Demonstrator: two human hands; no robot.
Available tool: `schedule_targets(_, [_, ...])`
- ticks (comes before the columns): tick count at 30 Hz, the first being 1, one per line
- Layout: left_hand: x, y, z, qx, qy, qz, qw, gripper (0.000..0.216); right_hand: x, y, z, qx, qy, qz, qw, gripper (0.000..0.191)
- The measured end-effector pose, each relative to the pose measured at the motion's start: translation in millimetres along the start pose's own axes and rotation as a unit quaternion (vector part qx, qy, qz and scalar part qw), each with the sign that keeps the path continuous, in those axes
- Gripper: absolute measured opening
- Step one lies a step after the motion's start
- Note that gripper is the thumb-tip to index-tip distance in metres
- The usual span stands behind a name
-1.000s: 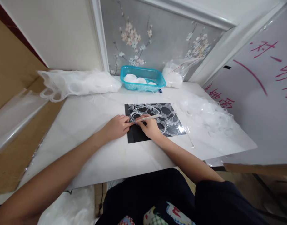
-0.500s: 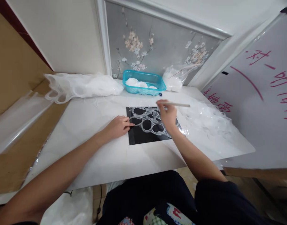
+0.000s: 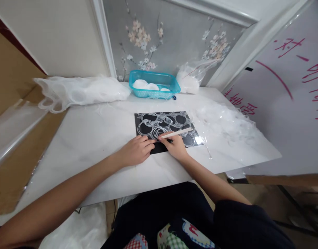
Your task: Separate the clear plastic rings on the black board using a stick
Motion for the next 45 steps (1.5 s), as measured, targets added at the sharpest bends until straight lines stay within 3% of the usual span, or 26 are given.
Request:
schedule_targets(6, [2, 1, 3, 0.012, 0.005, 0.003, 1.000, 0.017, -5, 0, 1, 0.007, 0.010, 0.029, 0.999, 0.016])
schedule_targets(14, [4, 2, 6, 0.015, -0.036, -0.017, 0.999, 0.016, 1, 0, -1, -0.012, -0.041, -0.020, 0.999, 0.016])
schedule_targets(19, [12, 7, 9, 0.007, -0.120, -0.062, 0.991, 0.013, 0, -9, 5, -0.038, -0.145, -0.080, 0.985, 0.019])
schedule_targets(23, [18, 11, 9, 0.002, -0.164, -0.084, 0.983, 0.010, 1, -14, 17, -0.034, -0.270, -0.134, 0.953, 0.023])
schedule_targets(25, [21, 10, 7, -0.004, -0.183, -0.094, 0.979, 0.010, 3, -1, 12, -0.037, -0.317, -0.151, 0.936, 0.023])
schedule_targets(26, [21, 10, 6, -0.009, -0.194, -0.097, 0.976, 0.010, 5, 12, 1, -0.060, -0.324, -0.146, 0.933, 0.023])
schedule_targets(28, [23, 8, 5, -0.020, -0.212, -0.102, 0.972, 0.011, 11, 42, -37, -0.168, -0.287, -0.111, 0.937, 0.023])
schedule_targets(30, [23, 5, 4, -0.026, -0.216, -0.103, 0.971, 0.011, 17, 59, -90, -0.344, -0.151, -0.067, 0.924, 0.028])
schedule_targets(31, [23, 4, 5, -0.027, -0.210, -0.101, 0.972, 0.011, 20, 60, -110, -0.399, -0.079, -0.069, 0.911, 0.029])
schedule_targets(32, [23, 3, 5, -0.029, -0.198, -0.095, 0.975, 0.011, 21, 59, -122, -0.416, -0.032, -0.073, 0.906, 0.029])
schedule_targets(34, [20, 2, 4, -0.040, -0.153, -0.077, 0.984, 0.012, 24, 47, -125, -0.357, -0.006, -0.081, 0.931, 0.025])
schedule_targets(36, [15, 1, 1, -0.056, -0.090, -0.053, 0.993, 0.016, 20, 26, -106, -0.238, -0.029, -0.057, 0.969, 0.021])
schedule_targets(38, [7, 3, -4, -0.072, -0.037, -0.025, 0.996, 0.019, 9, 0, -84, -0.156, -0.024, -0.016, 0.987, 0.021])
schedule_targets(41, [-6, 11, -9, -0.074, -0.012, 0.009, 0.997, 0.021, -3, -24, -57, -0.094, 0.011, 0.011, 0.995, 0.021])
schedule_targets(45, [-13, 20, -2, -0.014, -0.009, 0.014, 1.000, 0.021, -5, -26, -33, -0.043, 0.013, -0.005, 0.999, 0.019])
Point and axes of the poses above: each hand's wrist, its own y-axis towards the middle knuckle, its own z-axis out of the palm, x = y × z, the point moved 6 cm from there along y, towards the middle knuckle, and after that the axes turned 12 degrees about z, right-handed, at the moved point
